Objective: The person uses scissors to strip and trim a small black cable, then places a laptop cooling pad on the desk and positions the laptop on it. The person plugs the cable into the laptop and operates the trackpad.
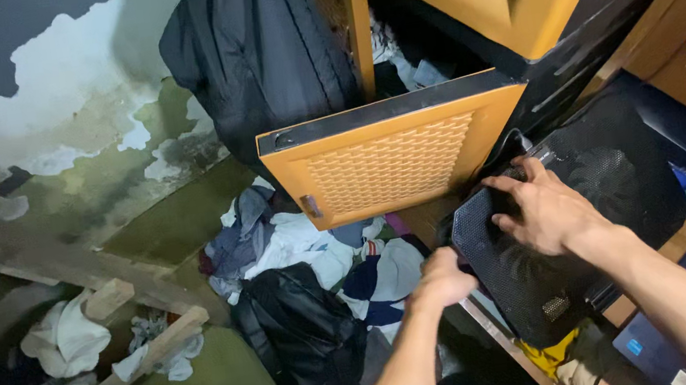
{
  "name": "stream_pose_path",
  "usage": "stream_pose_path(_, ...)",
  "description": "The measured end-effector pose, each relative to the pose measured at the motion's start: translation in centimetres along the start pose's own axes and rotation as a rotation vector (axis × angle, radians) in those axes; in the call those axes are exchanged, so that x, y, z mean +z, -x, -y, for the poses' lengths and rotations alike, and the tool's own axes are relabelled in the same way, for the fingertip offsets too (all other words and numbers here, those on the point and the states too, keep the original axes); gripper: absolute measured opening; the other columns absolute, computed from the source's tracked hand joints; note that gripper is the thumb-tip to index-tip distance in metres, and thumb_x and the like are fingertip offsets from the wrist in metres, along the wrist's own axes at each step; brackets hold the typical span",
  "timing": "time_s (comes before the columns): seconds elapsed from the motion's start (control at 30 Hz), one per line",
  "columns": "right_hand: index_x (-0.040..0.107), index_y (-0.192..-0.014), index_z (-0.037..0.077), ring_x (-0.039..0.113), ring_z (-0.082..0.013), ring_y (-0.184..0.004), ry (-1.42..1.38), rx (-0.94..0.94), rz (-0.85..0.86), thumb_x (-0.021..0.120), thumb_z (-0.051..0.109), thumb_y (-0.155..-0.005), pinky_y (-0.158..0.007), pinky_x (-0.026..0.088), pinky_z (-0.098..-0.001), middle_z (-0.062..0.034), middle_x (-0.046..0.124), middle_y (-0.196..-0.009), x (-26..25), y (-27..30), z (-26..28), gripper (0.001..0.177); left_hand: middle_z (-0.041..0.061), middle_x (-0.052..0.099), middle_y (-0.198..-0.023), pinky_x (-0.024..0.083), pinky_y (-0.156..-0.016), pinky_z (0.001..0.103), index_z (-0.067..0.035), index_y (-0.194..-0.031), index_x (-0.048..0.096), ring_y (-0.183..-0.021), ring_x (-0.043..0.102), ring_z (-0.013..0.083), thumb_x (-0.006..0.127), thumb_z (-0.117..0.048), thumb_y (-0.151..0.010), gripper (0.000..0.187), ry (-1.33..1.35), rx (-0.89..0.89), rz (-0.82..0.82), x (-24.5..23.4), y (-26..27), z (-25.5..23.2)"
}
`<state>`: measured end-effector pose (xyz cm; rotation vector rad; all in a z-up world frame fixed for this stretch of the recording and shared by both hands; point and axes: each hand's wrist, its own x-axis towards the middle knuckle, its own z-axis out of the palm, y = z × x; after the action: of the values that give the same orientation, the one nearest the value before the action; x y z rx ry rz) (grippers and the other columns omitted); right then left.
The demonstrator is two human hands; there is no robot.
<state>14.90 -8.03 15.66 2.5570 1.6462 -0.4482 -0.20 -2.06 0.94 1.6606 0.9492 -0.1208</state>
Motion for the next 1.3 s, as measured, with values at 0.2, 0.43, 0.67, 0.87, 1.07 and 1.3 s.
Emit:
stream_pose_path(0.2, 0.037, -0.154, 0.029, 0.041, -0.0436, -0.139, -0.025, 0.047, 0.017, 0.074, 0.036, -0.085, -0.116, 0.040, -0.0465, -0.0118, 0.018, -0.166, 0.2, 2.1, 2.4, 0.078, 0.026, 0.065, -0.129, 0.054, -0.096, 0.048, -0.005, -0.121, 0.069, -0.116, 0.064, 0.0423, 0.067, 0.000, -0.086, 0.035, -0.190, -0.002, -0.186, 1.7, 1.0, -0.6)
stream_pose_path(0.43, 0.031, -0.159, 0.024, 0.034, -0.0505, -0.140, -0.045, -0.012, -0.054, 0.080, 0.037, -0.077, -0.115, 0.037, -0.0507, -0.0174, 0.016, -0.164, 1.7, 2.6, 3.2, 0.096, 0.037, 0.055, -0.135, 0.055, -0.092, 0.047, 0.005, -0.112, 0.069, -0.108, 0.066, 0.0477, 0.053, 0.000, -0.094, 0.025, -0.288, 0.200, -0.495, 5.4, -3.4, 3.1)
stream_pose_path(0.67, 0.033, -0.159, 0.027, 0.032, -0.0530, -0.139, -0.104, 0.013, -0.095, 0.082, 0.033, -0.073, -0.113, 0.038, -0.0536, -0.0157, 0.018, -0.165, 2.6, 2.5, 3.2, 0.099, 0.028, 0.067, -0.116, 0.055, -0.091, 0.048, 0.002, -0.109, 0.072, -0.107, 0.067, 0.0434, 0.057, -0.001, -0.090, 0.024, -0.350, 0.217, -0.442, 4.5, -2.7, 3.1)
stream_pose_path(0.87, 0.036, -0.157, 0.029, 0.036, -0.0534, -0.135, -0.109, 0.022, -0.103, 0.081, 0.034, -0.074, -0.112, 0.039, -0.0544, -0.0138, 0.020, -0.165, 2.6, 2.5, 3.1, 0.095, 0.026, 0.068, -0.119, 0.051, -0.097, 0.050, -0.008, -0.122, 0.070, -0.115, 0.063, 0.0440, 0.060, -0.018, -0.096, 0.029, 0.005, 0.077, -0.393, 3.2, -0.4, 0.0)
stream_pose_path(1.07, 0.038, -0.156, 0.034, 0.039, -0.0510, -0.134, -0.122, 0.015, -0.092, 0.081, 0.032, -0.074, -0.114, 0.038, -0.0529, -0.0080, 0.022, -0.165, 1.9, 2.7, 2.8, 0.092, 0.025, 0.065, -0.124, 0.049, -0.097, 0.050, -0.010, -0.127, 0.066, -0.118, 0.060, 0.0433, 0.059, -0.016, -0.094, 0.034, 0.109, 0.068, -0.435, 4.0, -0.2, -0.3)
stream_pose_path(1.3, 0.041, -0.150, 0.032, 0.044, -0.0459, -0.127, -0.026, 0.033, 0.013, 0.086, 0.031, -0.074, -0.110, 0.043, -0.0489, 0.0006, 0.028, -0.163, 0.6, 1.6, 2.4, 0.088, 0.026, 0.068, -0.120, 0.052, -0.101, 0.046, -0.001, -0.115, 0.069, -0.116, 0.064, 0.0423, 0.059, -0.006, -0.091, 0.027, -0.197, 0.026, -0.325, 4.5, -1.0, 0.8)
